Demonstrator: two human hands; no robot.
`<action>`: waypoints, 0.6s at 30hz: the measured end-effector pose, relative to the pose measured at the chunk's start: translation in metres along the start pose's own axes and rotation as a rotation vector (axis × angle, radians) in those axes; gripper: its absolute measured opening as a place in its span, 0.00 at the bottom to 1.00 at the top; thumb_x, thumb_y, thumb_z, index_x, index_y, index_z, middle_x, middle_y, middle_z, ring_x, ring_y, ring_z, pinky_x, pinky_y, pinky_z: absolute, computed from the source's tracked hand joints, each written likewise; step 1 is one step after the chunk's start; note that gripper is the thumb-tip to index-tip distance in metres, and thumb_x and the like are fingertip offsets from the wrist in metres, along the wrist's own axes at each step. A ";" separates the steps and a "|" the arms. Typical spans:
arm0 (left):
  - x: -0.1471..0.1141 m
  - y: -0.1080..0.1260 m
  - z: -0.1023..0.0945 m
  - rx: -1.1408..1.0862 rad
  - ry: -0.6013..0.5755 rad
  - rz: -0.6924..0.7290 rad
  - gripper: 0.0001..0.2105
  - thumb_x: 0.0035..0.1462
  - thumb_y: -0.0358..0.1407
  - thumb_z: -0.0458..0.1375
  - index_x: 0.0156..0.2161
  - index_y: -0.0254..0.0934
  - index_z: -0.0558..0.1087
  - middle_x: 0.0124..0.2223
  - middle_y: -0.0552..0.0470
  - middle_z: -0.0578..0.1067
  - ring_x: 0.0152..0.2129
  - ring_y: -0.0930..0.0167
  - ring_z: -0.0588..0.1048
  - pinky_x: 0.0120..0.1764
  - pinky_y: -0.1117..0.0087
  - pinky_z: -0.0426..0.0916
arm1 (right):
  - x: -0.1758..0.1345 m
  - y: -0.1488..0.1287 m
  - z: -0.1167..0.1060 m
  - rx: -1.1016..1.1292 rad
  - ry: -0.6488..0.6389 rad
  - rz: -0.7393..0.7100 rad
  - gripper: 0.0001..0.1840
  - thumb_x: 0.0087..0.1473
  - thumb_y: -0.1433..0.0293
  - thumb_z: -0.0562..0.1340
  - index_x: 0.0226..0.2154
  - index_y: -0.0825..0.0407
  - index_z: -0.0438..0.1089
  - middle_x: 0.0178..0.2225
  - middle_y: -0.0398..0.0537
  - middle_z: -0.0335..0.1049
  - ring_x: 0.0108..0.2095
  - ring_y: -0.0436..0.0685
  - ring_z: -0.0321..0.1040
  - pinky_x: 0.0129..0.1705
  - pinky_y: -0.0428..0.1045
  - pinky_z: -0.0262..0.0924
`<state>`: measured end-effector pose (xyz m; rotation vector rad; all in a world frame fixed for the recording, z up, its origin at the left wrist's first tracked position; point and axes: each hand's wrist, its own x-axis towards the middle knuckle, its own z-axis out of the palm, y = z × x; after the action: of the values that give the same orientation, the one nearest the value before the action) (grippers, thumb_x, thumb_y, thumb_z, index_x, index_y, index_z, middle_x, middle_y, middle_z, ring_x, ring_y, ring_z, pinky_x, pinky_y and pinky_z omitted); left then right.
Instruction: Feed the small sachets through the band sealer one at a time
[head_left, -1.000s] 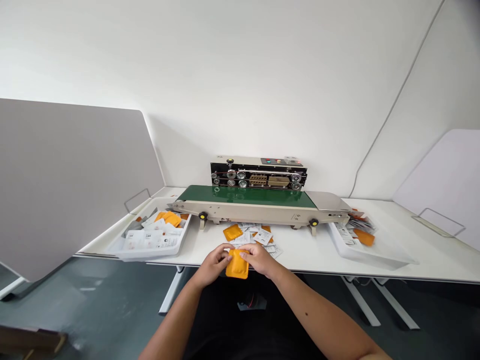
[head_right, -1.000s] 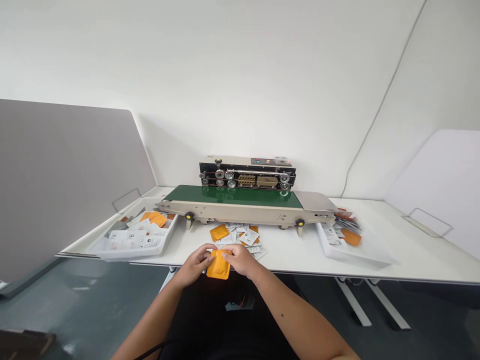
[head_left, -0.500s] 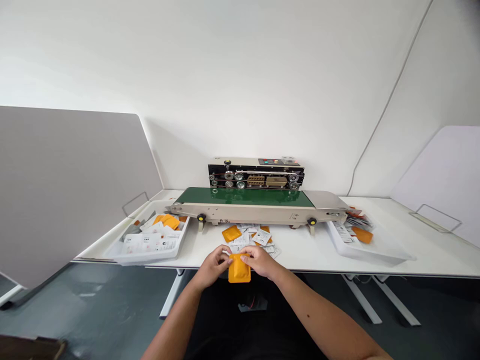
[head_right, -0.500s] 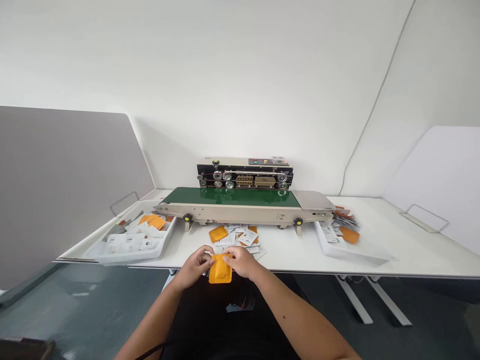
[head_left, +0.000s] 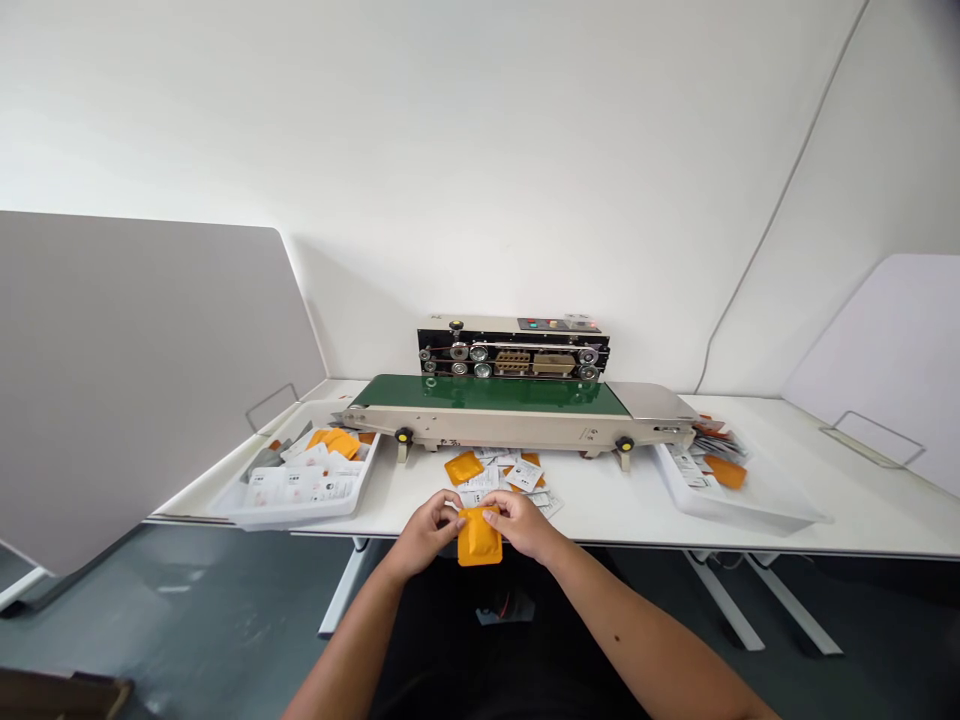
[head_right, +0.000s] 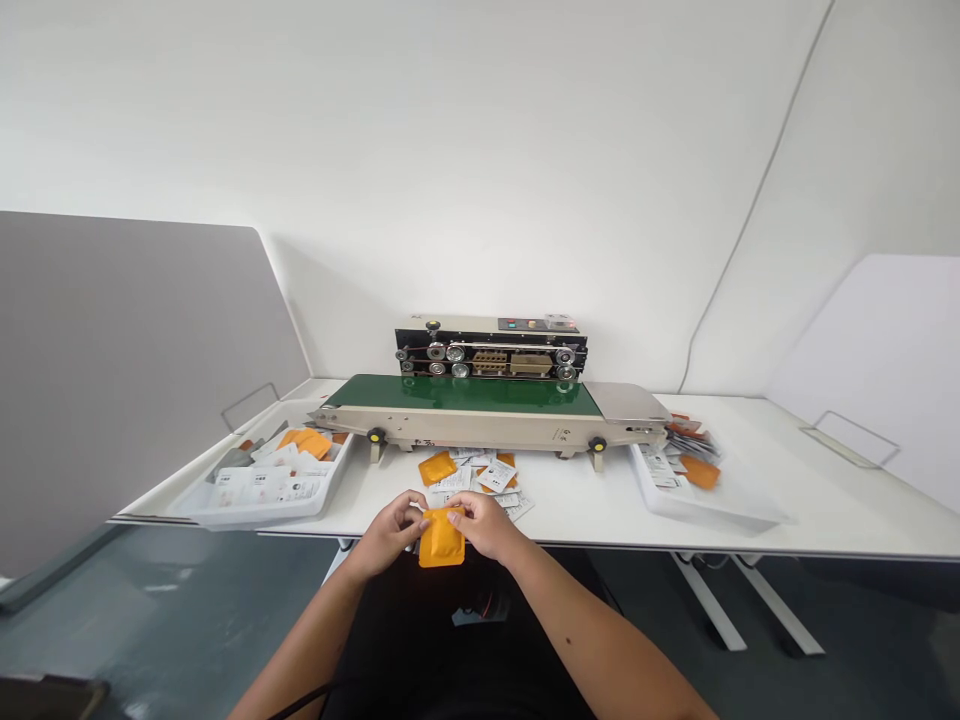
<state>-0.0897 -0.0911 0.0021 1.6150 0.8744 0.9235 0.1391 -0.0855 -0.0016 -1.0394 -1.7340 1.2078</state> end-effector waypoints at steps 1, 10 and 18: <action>0.000 0.000 0.000 -0.004 0.008 0.003 0.17 0.60 0.48 0.61 0.44 0.38 0.63 0.25 0.61 0.68 0.21 0.76 0.62 0.28 0.76 0.56 | 0.000 0.001 0.000 -0.002 0.035 -0.009 0.14 0.57 0.61 0.62 0.43 0.49 0.75 0.31 0.44 0.71 0.32 0.54 0.67 0.35 0.48 0.62; 0.001 0.007 0.003 0.056 0.033 -0.026 0.20 0.59 0.49 0.60 0.49 0.36 0.70 0.27 0.56 0.72 0.25 0.73 0.69 0.30 0.74 0.61 | -0.003 0.004 0.001 -0.004 0.238 -0.068 0.11 0.53 0.61 0.65 0.35 0.51 0.74 0.24 0.40 0.65 0.25 0.50 0.61 0.29 0.46 0.56; 0.001 0.005 0.001 0.095 0.029 -0.059 0.22 0.58 0.52 0.60 0.46 0.34 0.74 0.30 0.51 0.76 0.28 0.69 0.72 0.32 0.72 0.65 | -0.004 0.001 -0.001 -0.029 0.217 -0.105 0.08 0.53 0.63 0.64 0.34 0.51 0.73 0.23 0.39 0.64 0.24 0.49 0.60 0.29 0.45 0.55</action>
<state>-0.0877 -0.0917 0.0072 1.6513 0.9939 0.8781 0.1418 -0.0889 -0.0034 -1.0424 -1.6196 0.9696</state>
